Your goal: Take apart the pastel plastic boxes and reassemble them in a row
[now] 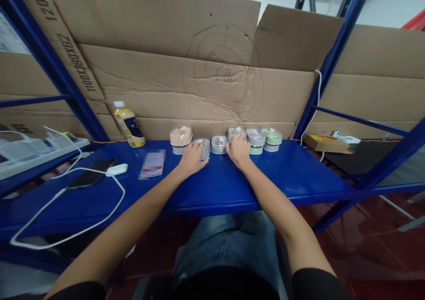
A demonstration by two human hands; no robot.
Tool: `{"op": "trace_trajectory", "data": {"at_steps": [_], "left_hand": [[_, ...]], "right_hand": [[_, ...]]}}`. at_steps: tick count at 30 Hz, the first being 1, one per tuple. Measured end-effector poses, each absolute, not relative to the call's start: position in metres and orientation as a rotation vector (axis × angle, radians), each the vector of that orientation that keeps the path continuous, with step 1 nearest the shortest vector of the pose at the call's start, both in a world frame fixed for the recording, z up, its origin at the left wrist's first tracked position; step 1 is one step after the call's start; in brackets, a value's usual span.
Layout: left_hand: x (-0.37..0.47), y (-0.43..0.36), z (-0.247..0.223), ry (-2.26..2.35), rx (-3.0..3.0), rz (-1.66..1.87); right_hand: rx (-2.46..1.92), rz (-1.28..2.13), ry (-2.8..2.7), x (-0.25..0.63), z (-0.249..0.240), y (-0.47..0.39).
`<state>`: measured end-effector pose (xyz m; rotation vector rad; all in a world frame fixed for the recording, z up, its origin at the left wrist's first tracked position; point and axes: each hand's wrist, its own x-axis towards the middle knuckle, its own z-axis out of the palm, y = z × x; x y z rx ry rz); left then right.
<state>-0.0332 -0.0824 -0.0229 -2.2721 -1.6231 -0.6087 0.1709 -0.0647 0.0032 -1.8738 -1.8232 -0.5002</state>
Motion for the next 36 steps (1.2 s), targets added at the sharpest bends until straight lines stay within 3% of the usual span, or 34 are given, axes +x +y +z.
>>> {"op": "trace_trajectory", "data": {"at_steps": [4, 10, 16, 19, 24, 30, 36], "left_hand": [[-0.02, -0.106, -0.015, -1.797, -2.044, -0.749], [-0.024, -0.118, -0.01, -2.024, -2.124, -0.553], [-0.037, -0.106, -0.009, -1.288, -2.923, -0.672], [-0.037, -0.096, -0.018, -1.071, -3.097, -0.877], [-0.036, -0.084, -0.032, -1.264, -3.124, -1.126], [-0.039, -0.079, -0.037, -1.412, -3.116, -1.142], [-0.035, -0.087, -0.035, -1.105, -3.137, -0.941]], "right_hand": [[-1.716, -0.437, -1.899, 0.17, -0.004, -0.081], [-1.266, -0.175, -2.019, 0.175, -0.016, -0.079], [-0.857, 0.289, -2.32, 0.191, -0.02, -0.078], [-0.813, 0.462, -2.384, 0.194, -0.019, -0.081], [-0.935, 0.398, -2.348, 0.196, -0.016, -0.083], [-1.007, 0.509, -2.118, 0.228, -0.009, -0.071], [-1.185, 0.615, -1.673, 0.273, -0.013, -0.058]]}}
